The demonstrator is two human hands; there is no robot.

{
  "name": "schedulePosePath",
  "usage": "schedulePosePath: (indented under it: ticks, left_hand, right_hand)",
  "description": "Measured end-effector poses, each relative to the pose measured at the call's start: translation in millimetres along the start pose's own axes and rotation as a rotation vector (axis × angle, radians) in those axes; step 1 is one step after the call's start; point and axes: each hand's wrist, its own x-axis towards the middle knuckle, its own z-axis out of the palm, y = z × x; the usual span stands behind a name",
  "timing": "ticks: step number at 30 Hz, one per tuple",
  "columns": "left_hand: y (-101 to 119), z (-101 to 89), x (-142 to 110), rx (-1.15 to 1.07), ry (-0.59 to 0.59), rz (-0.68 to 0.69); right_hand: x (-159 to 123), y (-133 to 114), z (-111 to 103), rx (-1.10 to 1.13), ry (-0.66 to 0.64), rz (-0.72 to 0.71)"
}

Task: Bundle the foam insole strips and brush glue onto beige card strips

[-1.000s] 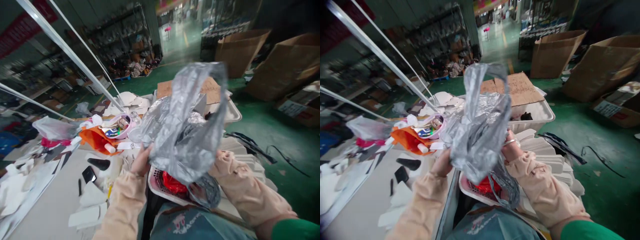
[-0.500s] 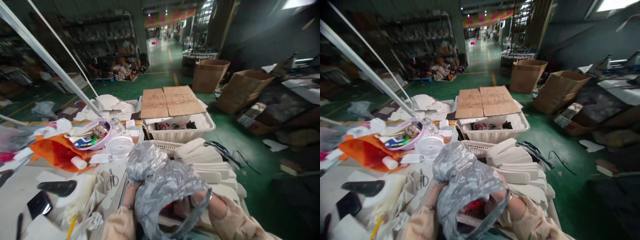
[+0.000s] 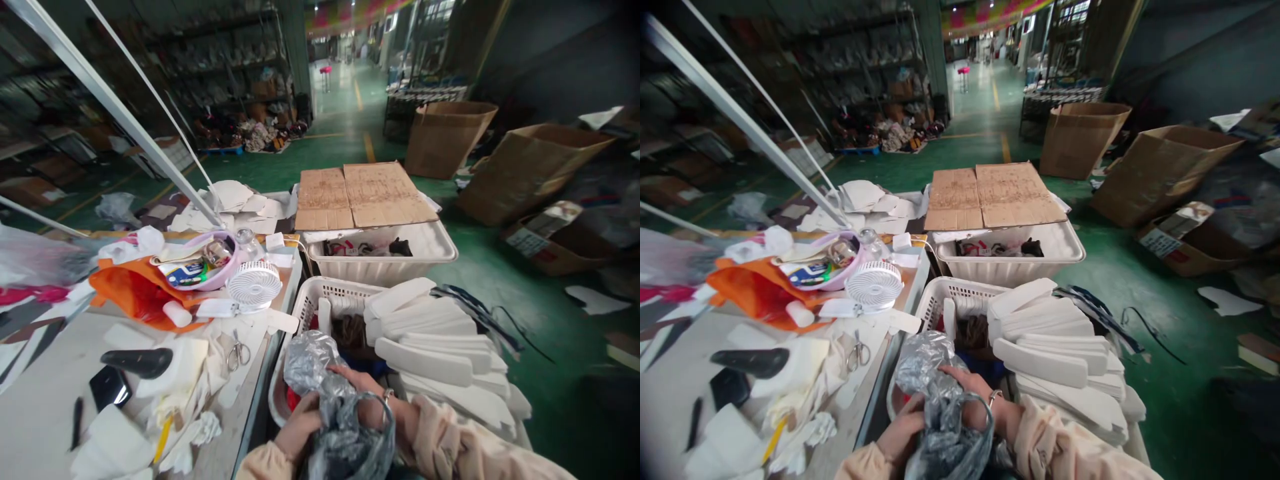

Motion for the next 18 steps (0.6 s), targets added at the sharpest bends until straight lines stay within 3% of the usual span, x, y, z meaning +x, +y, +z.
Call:
schedulePosePath:
  ticks: [3, 7, 10, 13, 18]
  left_hand:
    - [-16, -22.7, 1, -0.077, 0.149, 0.064]
    - [-51, -60.5, -8, 0.273, 0.516, 0.033]
    - [-72, -71.4, -17, 0.494, 0.619, -0.05]
    - [-76, -59.5, 3, 0.632, 0.57, -0.093]
    - [-59, -6.1, 86, 0.75, 0.366, -0.019]
  right_hand:
    - [22, 13, -16, -0.053, 0.001, -0.007]
    - [67, 26, -26, -0.099, 0.096, -0.02]
    - [99, 28, -28, -0.037, 0.189, -0.038]
    - [117, 23, -33, 0.053, 0.279, -0.059]
    - [111, 12, -47, 0.221, 0.393, -0.075]
